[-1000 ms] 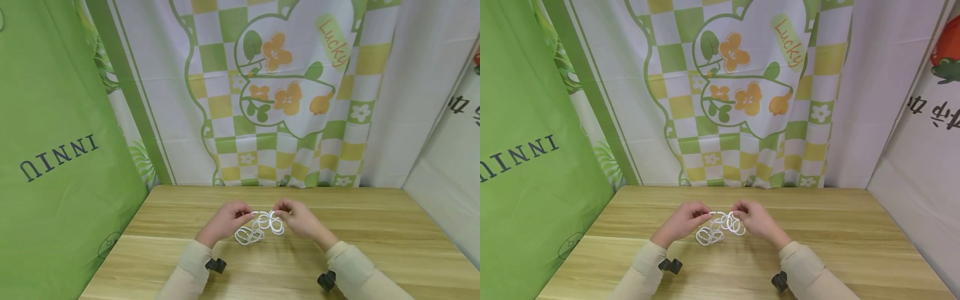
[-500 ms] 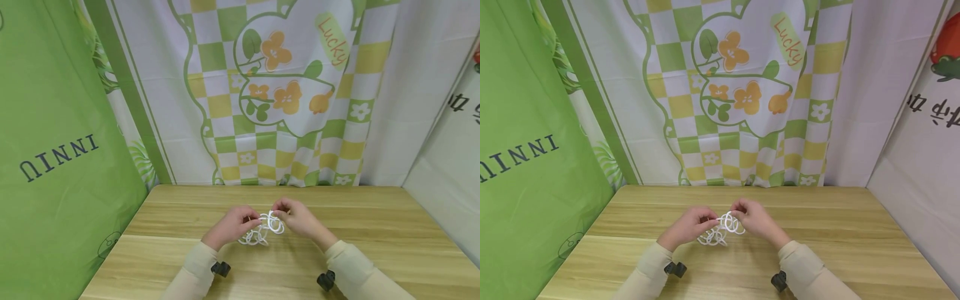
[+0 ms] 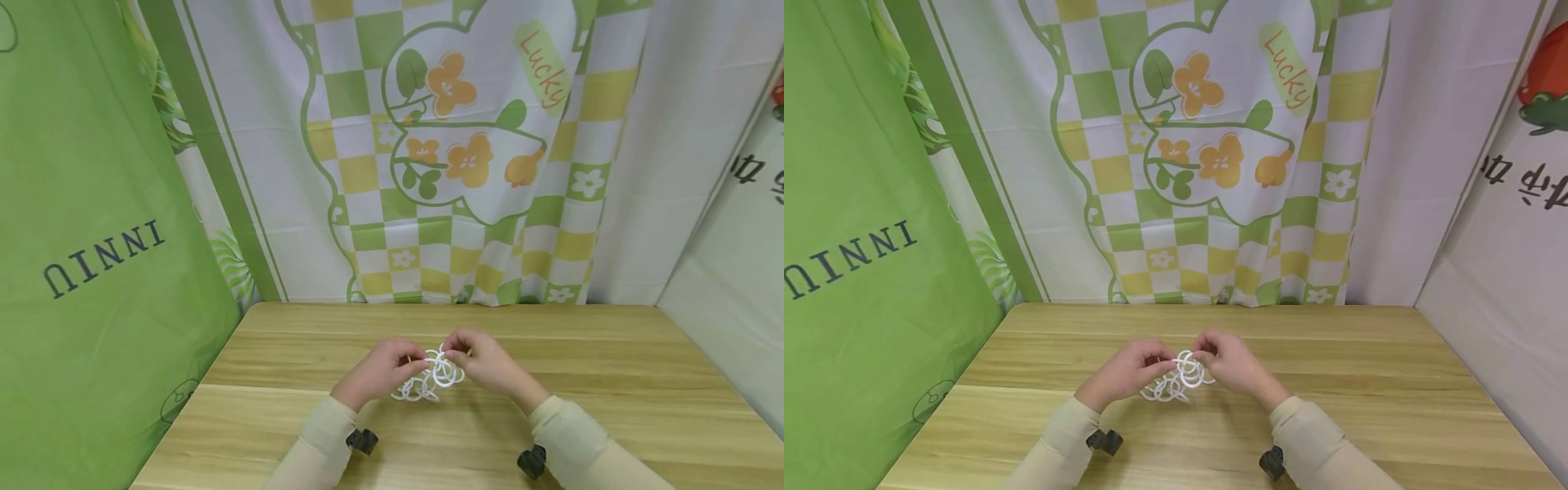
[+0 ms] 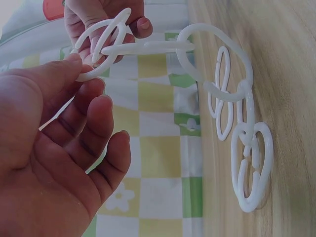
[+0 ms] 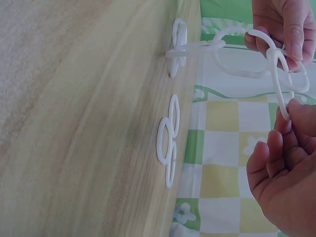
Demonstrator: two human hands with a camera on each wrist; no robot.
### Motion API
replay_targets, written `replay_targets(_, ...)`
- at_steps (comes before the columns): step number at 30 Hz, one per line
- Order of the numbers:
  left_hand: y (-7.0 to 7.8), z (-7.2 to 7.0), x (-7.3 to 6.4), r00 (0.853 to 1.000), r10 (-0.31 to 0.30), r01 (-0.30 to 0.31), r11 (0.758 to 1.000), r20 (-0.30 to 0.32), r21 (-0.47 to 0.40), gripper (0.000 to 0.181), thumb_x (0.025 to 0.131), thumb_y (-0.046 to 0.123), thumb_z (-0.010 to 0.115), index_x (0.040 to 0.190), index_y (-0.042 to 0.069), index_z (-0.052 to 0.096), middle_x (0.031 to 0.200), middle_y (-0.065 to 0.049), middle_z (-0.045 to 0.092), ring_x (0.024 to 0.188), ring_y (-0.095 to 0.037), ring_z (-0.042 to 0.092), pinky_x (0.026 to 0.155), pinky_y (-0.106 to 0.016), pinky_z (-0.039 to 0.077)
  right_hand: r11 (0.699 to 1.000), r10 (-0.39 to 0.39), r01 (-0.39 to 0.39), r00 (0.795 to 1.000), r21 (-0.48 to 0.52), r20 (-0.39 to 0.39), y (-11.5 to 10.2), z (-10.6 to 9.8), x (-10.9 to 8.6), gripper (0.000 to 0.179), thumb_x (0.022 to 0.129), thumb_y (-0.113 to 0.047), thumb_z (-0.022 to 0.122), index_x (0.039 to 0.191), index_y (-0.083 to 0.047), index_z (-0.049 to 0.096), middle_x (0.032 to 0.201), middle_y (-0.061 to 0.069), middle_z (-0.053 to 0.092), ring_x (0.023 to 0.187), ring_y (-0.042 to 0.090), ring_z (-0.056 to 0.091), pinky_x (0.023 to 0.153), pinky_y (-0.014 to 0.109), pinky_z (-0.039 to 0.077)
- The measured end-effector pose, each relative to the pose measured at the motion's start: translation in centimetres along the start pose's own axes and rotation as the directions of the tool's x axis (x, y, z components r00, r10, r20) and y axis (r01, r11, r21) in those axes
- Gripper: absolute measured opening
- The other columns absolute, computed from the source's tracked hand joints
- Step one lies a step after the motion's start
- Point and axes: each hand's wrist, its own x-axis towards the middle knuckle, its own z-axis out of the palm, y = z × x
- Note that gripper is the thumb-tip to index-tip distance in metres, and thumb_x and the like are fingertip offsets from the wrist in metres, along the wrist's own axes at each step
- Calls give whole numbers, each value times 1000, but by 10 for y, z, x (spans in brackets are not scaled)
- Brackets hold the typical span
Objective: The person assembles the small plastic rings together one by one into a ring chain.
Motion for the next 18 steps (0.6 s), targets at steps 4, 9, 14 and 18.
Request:
replay_targets(4,1,-1,0,1000,0,0,1000,5,-8,15,97,22,64,97,10,72,81,11,61,71,-11,57,61,-23,49,1000,0,1,1000,5,-30,2,2,0,4,95,-10,64,95,-7,65,84,0,64,77,14,56,64,29,47)
replay_targets(9,1,-1,0,1000,0,0,999,25,-34,14,96,27,65,97,15,72,83,12,62,71,-12,58,62,-23,49,999,41,-40,997,23,-66,1,4,2,4,95,-10,64,93,-7,65,82,-1,63,75,14,56,65,29,47)
replay_targets(14,-1,0,0,1000,0,1,999,26,-33,14,96,27,65,98,16,73,83,13,62,71,-9,57,62,-23,49,997,74,-71,994,42,-77,0,4,2,6,96,-13,64,94,-9,66,82,1,63,75,15,57,65,30,48)
replay_targets(18,-4,3,1,1000,-14,14,1000,23,-13,14,96,29,65,96,17,72,82,14,62,70,-7,56,62,-22,49,994,93,-87,992,70,-87,-1,5,1,6,97,-14,63,96,-9,65,84,3,63,76,16,57,64,31,48)
